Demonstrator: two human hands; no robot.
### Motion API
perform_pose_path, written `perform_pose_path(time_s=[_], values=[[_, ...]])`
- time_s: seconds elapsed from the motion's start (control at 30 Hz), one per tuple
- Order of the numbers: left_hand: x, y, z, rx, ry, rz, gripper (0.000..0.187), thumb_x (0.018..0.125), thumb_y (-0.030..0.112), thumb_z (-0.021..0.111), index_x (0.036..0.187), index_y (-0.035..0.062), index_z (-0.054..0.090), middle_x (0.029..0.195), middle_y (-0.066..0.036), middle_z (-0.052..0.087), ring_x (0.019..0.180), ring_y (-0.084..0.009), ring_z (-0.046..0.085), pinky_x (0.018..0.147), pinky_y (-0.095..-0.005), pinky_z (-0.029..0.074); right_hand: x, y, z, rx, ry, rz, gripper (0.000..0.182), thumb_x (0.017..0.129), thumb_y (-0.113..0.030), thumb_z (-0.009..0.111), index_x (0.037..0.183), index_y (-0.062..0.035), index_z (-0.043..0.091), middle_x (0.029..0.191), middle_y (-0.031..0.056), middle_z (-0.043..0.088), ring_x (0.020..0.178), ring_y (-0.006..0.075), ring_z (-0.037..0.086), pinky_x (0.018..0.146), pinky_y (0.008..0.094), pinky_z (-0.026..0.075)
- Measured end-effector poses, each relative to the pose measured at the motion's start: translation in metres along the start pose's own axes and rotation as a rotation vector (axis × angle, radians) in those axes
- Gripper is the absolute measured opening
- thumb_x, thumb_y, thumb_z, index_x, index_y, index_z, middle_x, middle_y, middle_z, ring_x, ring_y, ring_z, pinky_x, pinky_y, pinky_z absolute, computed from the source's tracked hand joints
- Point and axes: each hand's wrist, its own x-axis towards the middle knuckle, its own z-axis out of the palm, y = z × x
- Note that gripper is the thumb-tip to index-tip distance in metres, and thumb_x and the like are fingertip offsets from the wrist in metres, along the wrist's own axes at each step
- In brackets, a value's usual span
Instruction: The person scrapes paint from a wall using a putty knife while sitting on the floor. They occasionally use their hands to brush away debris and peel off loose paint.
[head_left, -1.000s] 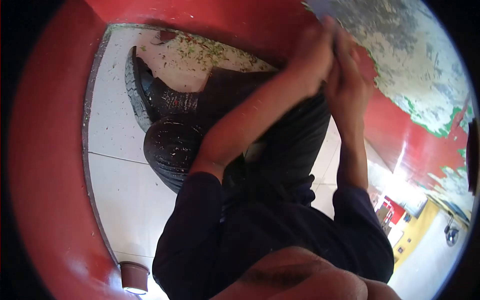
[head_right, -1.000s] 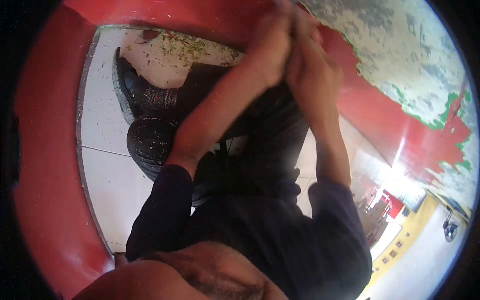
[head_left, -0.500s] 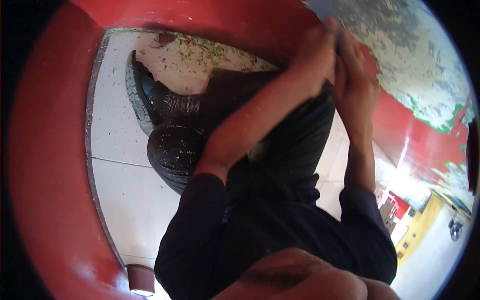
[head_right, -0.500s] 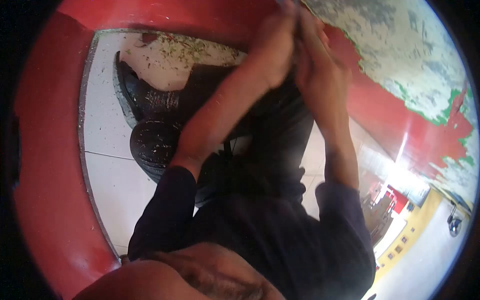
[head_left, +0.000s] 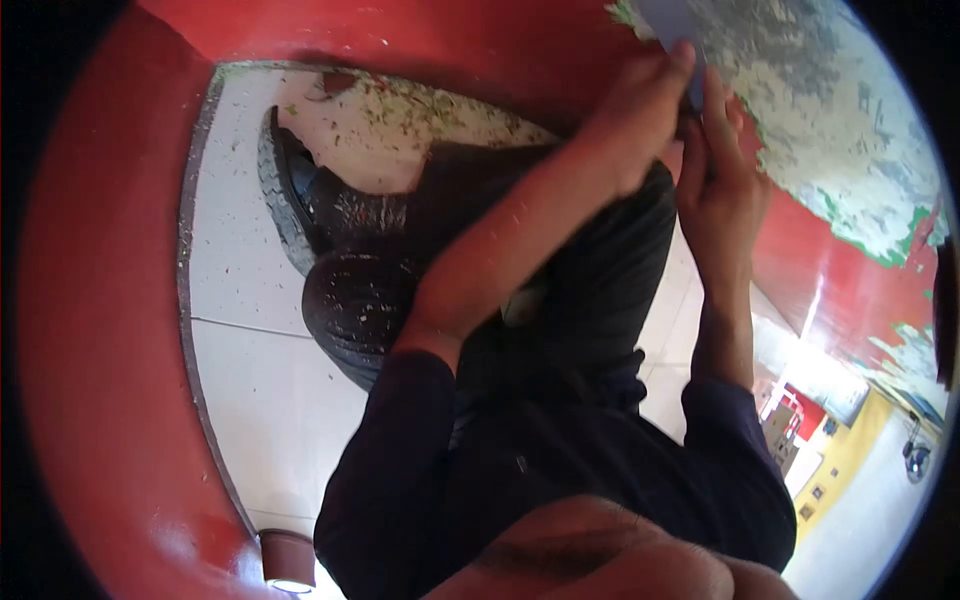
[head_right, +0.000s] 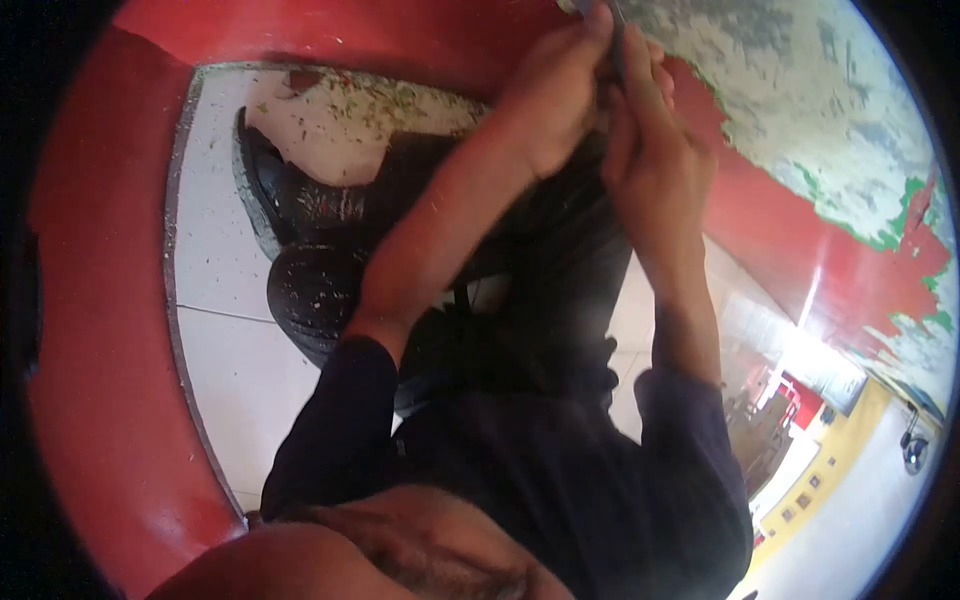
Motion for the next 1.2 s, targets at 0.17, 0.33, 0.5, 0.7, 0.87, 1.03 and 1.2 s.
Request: perform_pose_path(time_s=[0.17, 0.33, 0.5, 0.7, 0.87, 1.03, 1.2], values=[[-0.008, -0.008, 0.015, -0.039, -0.013, -0.136, 0.045, 0.103, 0.038, 0.036, 0.101, -0.0001, 0.059, 0.091, -0.014, 0.067, 0.084, -0.0248, 0.066, 0.076, -0.0359, 0.053, -0.016, 0.014, -0.010, 0.053, 0.031, -0.028, 0.043, 0.091, -0.004, 0.058, 0.133, -0.0128, 0.055, 0.105, 0.0181, 0.068, 0.088, 0.0259, 0.071, 0.071, 0.0324, 0.055], [-0.007, 0.016, -0.005, -0.113, 0.012, -0.015, 0.044, 0.102, 0.040, 0.036, 0.100, 0.0029, 0.059, 0.086, -0.008, 0.066, 0.075, -0.0187, 0.064, 0.068, -0.0308, 0.053, 0.012, -0.010, 0.001, 0.019, -0.038, -0.067, 0.046, 0.090, -0.002, 0.054, 0.135, -0.0113, 0.052, 0.103, 0.0161, 0.068, 0.088, 0.0298, 0.070, 0.075, 0.0341, 0.055], [0.000, 0.003, 0.005, 0.010, -0.065, -0.042, 0.046, 0.102, 0.042, 0.036, 0.105, 0.0022, 0.060, 0.092, -0.009, 0.068, 0.083, -0.0188, 0.066, 0.070, -0.0305, 0.053, -0.004, 0.001, 0.003, 0.011, 0.097, -0.010, 0.044, 0.092, -0.004, 0.055, 0.135, -0.0098, 0.051, 0.110, 0.0200, 0.066, 0.093, 0.0277, 0.069, 0.078, 0.0325, 0.054], [-0.008, 0.007, 0.017, 0.042, 0.017, -0.042, 0.043, 0.104, 0.035, 0.033, 0.101, 0.0013, 0.060, 0.088, -0.012, 0.067, 0.082, -0.0224, 0.067, 0.073, -0.0325, 0.054, -0.002, 0.007, 0.002, 0.036, 0.089, -0.060, 0.044, 0.091, -0.006, 0.057, 0.134, -0.0103, 0.052, 0.115, 0.0227, 0.063, 0.095, 0.0305, 0.068, 0.078, 0.0334, 0.053], [-0.009, 0.024, -0.001, -0.003, -0.055, -0.062, 0.044, 0.104, 0.034, 0.033, 0.103, -0.0007, 0.060, 0.087, -0.012, 0.066, 0.085, -0.0211, 0.065, 0.082, -0.0345, 0.052, 0.001, 0.000, 0.001, 0.049, 0.123, -0.192, 0.041, 0.092, -0.004, 0.055, 0.132, -0.0097, 0.054, 0.120, 0.0175, 0.062, 0.102, 0.0293, 0.066, 0.083, 0.0330, 0.053], [-0.007, 0.018, -0.005, 0.072, 0.035, 0.154, 0.043, 0.103, 0.036, 0.037, 0.101, -0.0008, 0.060, 0.087, -0.013, 0.065, 0.085, -0.0194, 0.065, 0.079, -0.0337, 0.052, 0.021, -0.004, 0.007, -0.037, -0.018, -0.114, 0.044, 0.090, -0.004, 0.056, 0.133, -0.0113, 0.053, 0.110, 0.0168, 0.067, 0.098, 0.0299, 0.067, 0.080, 0.0360, 0.054], [-0.002, 0.014, 0.020, 0.037, -0.106, -0.013, 0.042, 0.103, 0.035, 0.037, 0.102, -0.0008, 0.059, 0.091, -0.013, 0.066, 0.086, -0.0218, 0.067, 0.076, -0.0340, 0.054, 0.006, -0.009, -0.008, 0.105, 0.101, -0.020, 0.041, 0.092, -0.008, 0.055, 0.133, -0.0121, 0.054, 0.110, 0.0197, 0.066, 0.099, 0.0224, 0.068, 0.080, 0.0343, 0.053]])
